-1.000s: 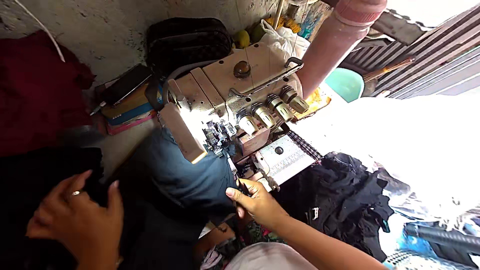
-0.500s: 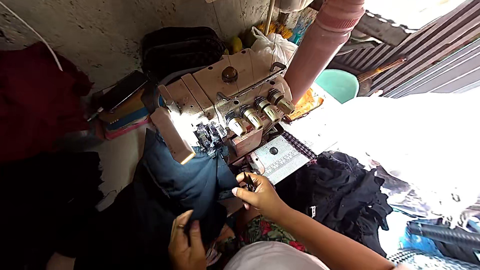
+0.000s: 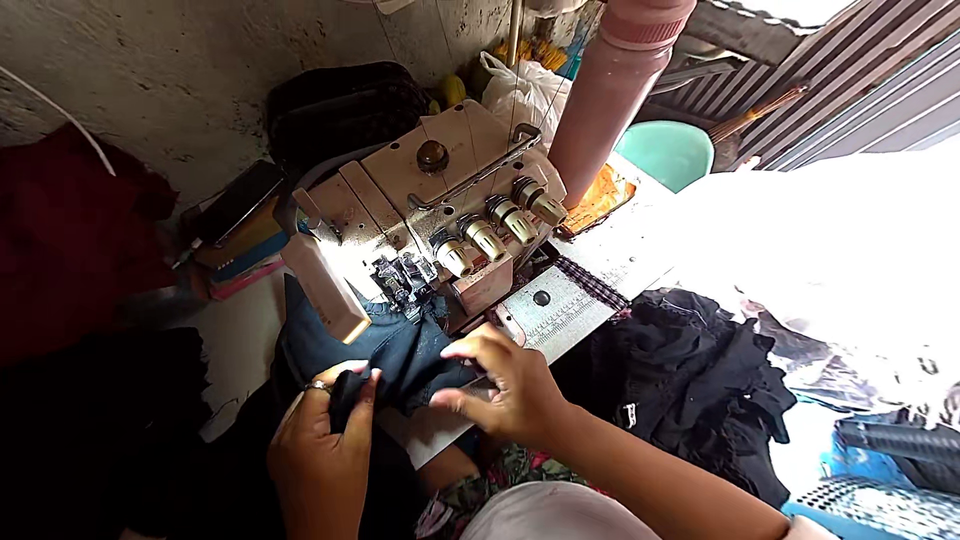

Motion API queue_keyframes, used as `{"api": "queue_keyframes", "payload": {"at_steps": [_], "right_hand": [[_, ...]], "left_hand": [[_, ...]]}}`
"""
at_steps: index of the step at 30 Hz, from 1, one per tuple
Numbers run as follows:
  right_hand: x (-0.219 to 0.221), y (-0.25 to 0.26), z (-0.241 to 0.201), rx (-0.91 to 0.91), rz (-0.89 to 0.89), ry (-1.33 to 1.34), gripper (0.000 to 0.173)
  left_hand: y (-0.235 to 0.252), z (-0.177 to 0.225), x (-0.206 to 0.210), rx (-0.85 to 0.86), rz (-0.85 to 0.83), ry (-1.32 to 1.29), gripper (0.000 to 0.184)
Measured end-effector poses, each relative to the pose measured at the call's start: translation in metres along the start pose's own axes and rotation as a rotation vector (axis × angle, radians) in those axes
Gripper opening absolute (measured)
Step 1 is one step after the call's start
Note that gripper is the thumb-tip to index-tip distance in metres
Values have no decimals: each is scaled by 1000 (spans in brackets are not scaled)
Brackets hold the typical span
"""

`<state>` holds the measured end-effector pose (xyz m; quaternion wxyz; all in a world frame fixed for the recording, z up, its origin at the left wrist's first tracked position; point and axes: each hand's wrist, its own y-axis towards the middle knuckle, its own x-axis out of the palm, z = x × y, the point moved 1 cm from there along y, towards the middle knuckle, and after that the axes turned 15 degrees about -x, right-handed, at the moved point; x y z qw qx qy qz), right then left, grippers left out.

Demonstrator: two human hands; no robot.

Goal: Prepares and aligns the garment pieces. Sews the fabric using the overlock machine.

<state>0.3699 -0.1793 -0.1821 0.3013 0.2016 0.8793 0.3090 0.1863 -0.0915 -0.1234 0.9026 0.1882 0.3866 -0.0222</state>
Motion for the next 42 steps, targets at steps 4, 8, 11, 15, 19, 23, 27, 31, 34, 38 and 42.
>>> {"api": "queue_keyframes", "payload": {"at_steps": [4, 8, 11, 15, 19, 23, 27, 31, 34, 38, 42], "right_hand": [[7, -8, -5, -146, -111, -163, 17], [5, -27, -24, -510, -99, -83, 9], [22, -56, -2, -388, -185, 36, 4], [23, -64, 0, -139, 27, 254, 12], [7, -31, 1, -194, 100, 8, 22], [2, -12, 4, -366, -181, -255, 14], [-5, -24, -11, -553, -190, -158, 14], [10, -51, -8, -227, -65, 235, 11], [20, -48, -10, 188, 105, 642, 35], [14, -14, -13, 730, 112, 860, 23], [21, -11, -4, 716, 114, 797, 13]], "left_hand": [[-5, 22, 11, 208, 74, 75, 27], [-10, 5, 59, 236, 154, -179, 34], [-9, -12, 69, 291, 214, -174, 33], [-9, -18, 67, 303, 160, -220, 32], [-8, -17, 66, 297, 155, -249, 30], [-8, -15, 61, 247, 95, -253, 35], [-5, -12, 55, 213, 73, -227, 36], [-7, -11, 53, 230, 48, -175, 45], [-14, -12, 53, 266, 16, -77, 55], [-15, -18, 54, 293, 11, -104, 49], [-11, -14, 50, 261, 17, -165, 37]]}}
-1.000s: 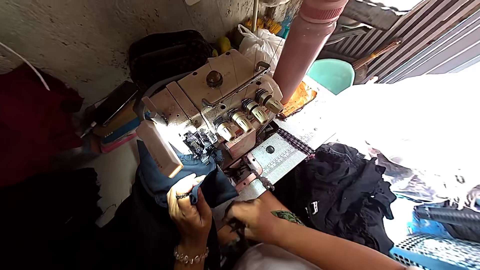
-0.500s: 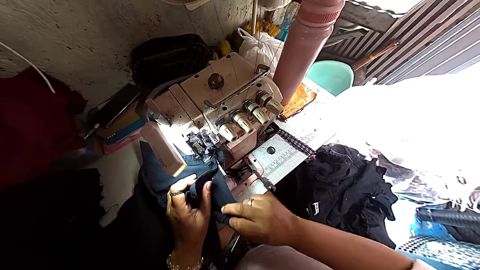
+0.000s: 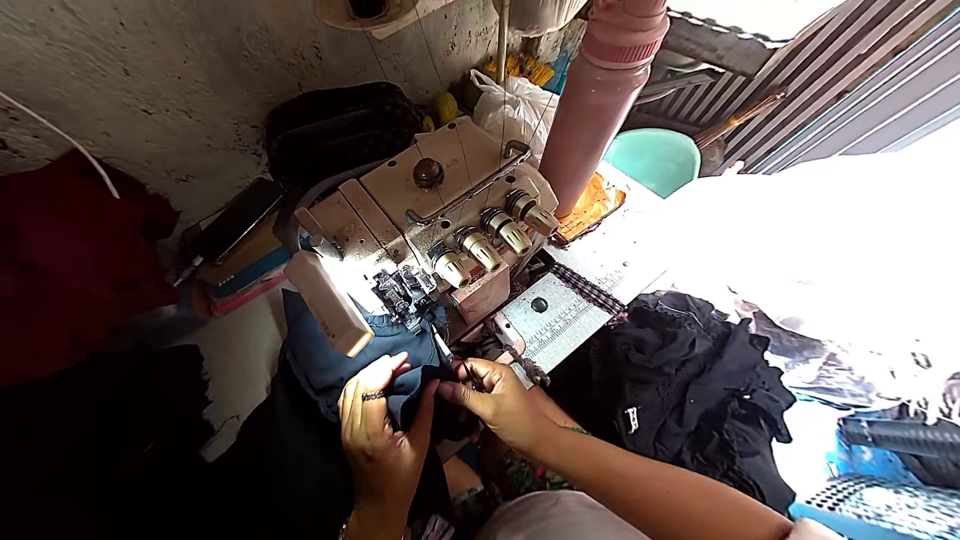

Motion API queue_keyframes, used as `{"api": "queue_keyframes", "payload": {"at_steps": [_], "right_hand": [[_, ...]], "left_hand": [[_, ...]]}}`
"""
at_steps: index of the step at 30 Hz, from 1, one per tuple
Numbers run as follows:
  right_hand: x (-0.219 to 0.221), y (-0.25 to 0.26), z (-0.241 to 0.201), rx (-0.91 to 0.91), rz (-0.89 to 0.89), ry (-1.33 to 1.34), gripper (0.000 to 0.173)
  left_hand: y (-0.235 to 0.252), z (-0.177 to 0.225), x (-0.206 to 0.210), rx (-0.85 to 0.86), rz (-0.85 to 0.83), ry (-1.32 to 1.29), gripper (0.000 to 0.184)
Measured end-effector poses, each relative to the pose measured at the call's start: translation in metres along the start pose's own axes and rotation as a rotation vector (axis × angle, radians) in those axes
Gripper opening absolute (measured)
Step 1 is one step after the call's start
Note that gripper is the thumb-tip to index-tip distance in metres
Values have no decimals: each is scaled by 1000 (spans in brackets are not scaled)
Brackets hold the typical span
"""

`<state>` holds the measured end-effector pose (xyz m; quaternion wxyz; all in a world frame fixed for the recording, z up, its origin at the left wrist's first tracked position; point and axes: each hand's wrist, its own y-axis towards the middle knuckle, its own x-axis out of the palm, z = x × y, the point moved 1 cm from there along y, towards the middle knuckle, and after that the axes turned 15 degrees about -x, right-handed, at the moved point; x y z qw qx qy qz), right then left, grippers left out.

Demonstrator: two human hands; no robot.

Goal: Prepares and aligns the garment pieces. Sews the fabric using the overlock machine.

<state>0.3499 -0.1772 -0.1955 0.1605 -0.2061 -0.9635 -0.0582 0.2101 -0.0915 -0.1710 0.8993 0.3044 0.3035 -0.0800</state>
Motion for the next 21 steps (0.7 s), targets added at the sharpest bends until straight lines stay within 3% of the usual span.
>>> {"api": "queue_keyframes", "payload": {"at_steps": [3, 6, 8, 11, 21], "right_hand": [[-2, 1, 12, -196, 69, -128, 18], [-9, -3, 14, -396, 34, -239, 24], [-12, -10, 14, -457, 2, -260, 18], [-13, -14, 11, -429, 3, -249, 11], [-12, 0, 5, -361, -32, -225, 12]], "left_hand": [[3, 9, -3, 73, 18, 22, 18], [-7, 24, -3, 161, -53, 109, 20], [-18, 29, 3, 154, -73, 168, 21], [-24, 31, 8, 134, -74, 219, 22], [-8, 26, 8, 158, -93, 278, 24]]}}
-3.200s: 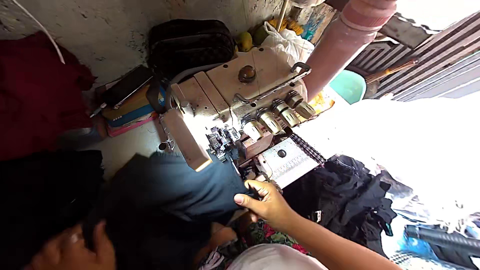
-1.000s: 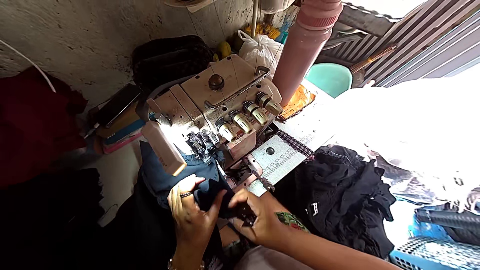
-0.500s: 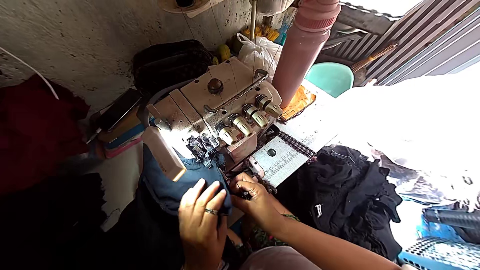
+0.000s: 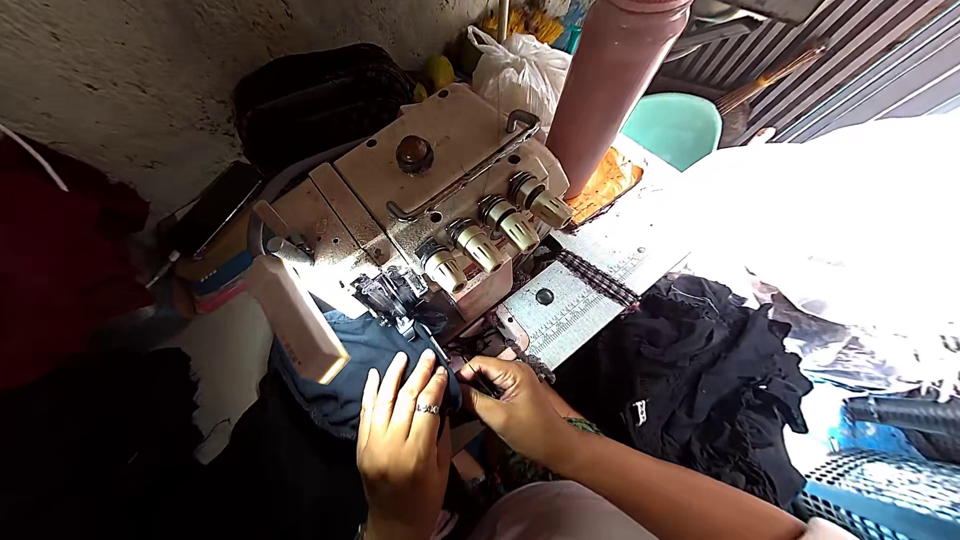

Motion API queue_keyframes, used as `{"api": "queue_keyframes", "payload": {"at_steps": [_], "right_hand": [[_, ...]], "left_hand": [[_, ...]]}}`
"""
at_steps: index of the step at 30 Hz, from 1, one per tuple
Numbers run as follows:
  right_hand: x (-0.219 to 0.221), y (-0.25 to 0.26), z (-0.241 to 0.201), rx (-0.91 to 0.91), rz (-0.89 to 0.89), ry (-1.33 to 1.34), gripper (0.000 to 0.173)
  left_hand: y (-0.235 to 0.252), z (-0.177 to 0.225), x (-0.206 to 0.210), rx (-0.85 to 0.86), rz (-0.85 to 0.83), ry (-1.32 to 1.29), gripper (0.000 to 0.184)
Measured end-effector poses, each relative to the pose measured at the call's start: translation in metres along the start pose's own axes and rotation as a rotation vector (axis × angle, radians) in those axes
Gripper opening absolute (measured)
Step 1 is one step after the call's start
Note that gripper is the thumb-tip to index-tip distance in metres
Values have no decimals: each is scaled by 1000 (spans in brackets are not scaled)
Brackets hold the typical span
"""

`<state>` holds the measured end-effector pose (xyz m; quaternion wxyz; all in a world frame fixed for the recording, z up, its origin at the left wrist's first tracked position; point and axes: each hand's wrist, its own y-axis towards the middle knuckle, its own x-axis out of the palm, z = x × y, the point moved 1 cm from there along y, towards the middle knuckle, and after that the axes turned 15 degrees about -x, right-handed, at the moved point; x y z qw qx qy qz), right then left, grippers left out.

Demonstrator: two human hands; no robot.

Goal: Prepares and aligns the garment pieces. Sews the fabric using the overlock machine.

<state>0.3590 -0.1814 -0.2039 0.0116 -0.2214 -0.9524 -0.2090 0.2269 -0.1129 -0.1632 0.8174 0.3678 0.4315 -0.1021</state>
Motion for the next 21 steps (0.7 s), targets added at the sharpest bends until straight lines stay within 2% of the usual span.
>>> {"api": "queue_keyframes", "payload": {"at_steps": [7, 10, 13, 17, 21], "right_hand": [[-9, 9, -11, 316, -118, 143, 9], [-13, 1, -10, 337, -138, 169, 2], [-16, 0, -10, 348, -132, 217, 10], [-17, 3, -13, 415, -135, 213, 14], [-21, -10, -16, 395, -136, 156, 6]], "left_hand": [[2, -16, -6, 59, -50, -129, 15], [-18, -16, -6, 114, 18, -51, 15], [-33, -16, -1, 102, 99, -25, 16], [-38, -15, 2, 60, 108, -27, 17], [-40, -14, -2, 57, 109, -28, 17]]}}
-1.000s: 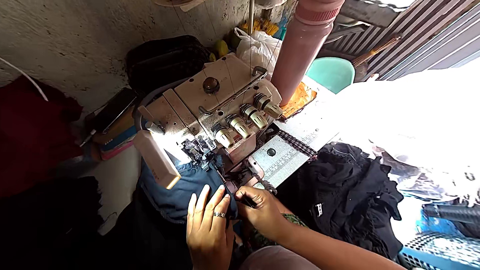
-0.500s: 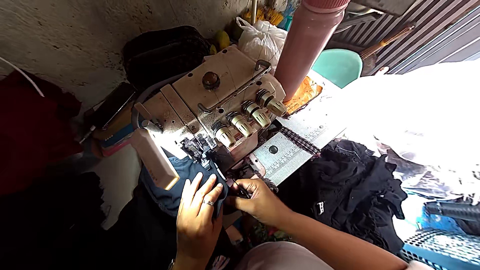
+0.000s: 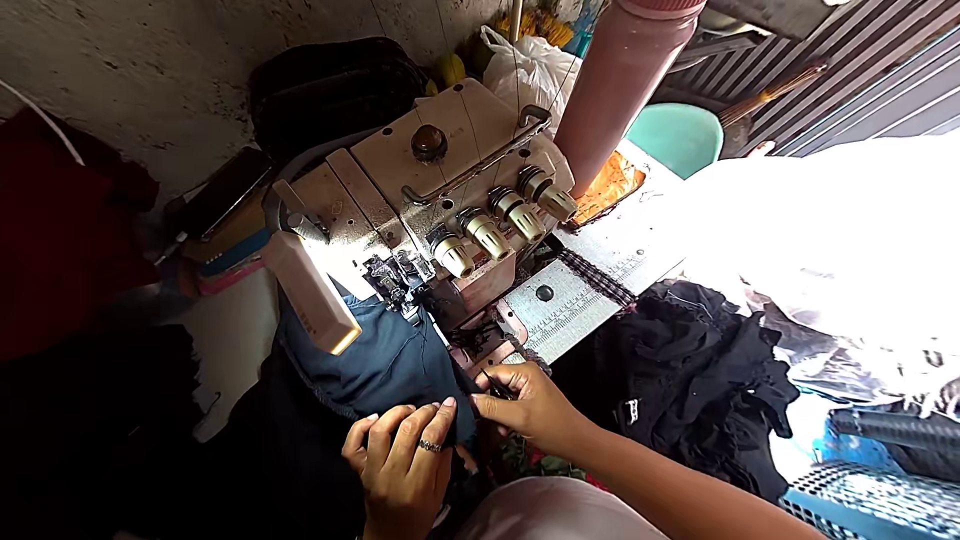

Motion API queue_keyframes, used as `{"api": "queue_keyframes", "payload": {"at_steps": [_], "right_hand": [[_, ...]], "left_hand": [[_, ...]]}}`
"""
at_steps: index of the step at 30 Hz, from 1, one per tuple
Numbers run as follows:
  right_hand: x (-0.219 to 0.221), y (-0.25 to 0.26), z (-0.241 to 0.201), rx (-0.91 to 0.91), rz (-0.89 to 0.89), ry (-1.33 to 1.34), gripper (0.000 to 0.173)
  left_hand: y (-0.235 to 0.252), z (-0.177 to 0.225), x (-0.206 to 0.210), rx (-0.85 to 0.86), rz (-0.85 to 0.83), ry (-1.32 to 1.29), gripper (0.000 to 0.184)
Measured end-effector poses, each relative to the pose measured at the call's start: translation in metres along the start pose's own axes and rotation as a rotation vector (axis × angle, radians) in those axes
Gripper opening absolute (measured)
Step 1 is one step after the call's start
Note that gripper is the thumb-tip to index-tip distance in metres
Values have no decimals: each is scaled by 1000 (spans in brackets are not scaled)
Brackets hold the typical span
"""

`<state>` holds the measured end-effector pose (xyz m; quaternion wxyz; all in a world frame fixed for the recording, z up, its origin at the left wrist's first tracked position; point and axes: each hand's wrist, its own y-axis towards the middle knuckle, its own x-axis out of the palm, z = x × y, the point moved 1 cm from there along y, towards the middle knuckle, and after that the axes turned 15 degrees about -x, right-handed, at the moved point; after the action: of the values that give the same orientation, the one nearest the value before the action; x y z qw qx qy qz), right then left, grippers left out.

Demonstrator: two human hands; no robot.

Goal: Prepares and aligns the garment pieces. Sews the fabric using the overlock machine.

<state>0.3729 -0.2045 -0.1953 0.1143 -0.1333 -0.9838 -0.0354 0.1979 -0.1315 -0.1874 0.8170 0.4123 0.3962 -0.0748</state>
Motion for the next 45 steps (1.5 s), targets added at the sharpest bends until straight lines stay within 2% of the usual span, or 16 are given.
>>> {"api": "queue_keyframes", "payload": {"at_steps": [3, 7, 15, 19, 27, 29, 30, 32, 34, 35, 36, 37, 39, 41, 42, 45], "right_hand": [[-1, -12, 4, -63, 15, -6, 0], [1, -18, 4, -89, 38, -8, 7], [-5, -27, 4, -28, -11, 69, 1], [-5, -28, 3, -67, -21, 36, 4], [-2, -22, 8, -327, -7, -163, 26], [-2, -22, 7, -373, -7, -222, 27], [-2, -22, 6, -381, -7, -234, 27], [-1, -22, 5, -389, -12, -233, 26], [-1, -22, 4, -409, -14, -235, 26], [-1, -22, 4, -422, -10, -239, 26], [-2, -23, 4, -434, -1, -246, 26], [-3, -24, 3, -449, 4, -255, 26], [-3, -25, 1, -475, 10, -268, 26], [-3, -24, 2, -488, 20, -274, 26], [-3, -23, 3, -487, 27, -274, 26], [-2, -16, 3, -481, 45, -268, 24]], "left_hand": [[-2, 4, -4, 20, -12, 3, 17], [-3, 9, -4, 28, -18, -2, 15], [-8, 9, -4, 14, -35, -26, 14], [-9, 12, -3, -7, -30, -39, 15], [-21, 24, -6, -56, -27, -85, 10], [-41, 39, -6, -187, -191, -286, 19], [-50, 46, -4, -334, -355, -483, 32], [-60, 50, 6, -782, -684, -1045, 63], [-50, 43, 18, -1198, -707, -1600, 63], [-39, 42, 17, -1301, -583, -1703, 54], [-28, 43, 14, -1301, -401, -1642, 38], [-20, 46, 10, -1186, -246, -1442, 23], [-12, 47, 7, -792, -89, -924, 15], [-3, 47, 1, -484, -25, -497, 22], [4, 52, -4, -415, -21, -365, 24], [20, 56, -7, -420, -82, -244, 24]]}}
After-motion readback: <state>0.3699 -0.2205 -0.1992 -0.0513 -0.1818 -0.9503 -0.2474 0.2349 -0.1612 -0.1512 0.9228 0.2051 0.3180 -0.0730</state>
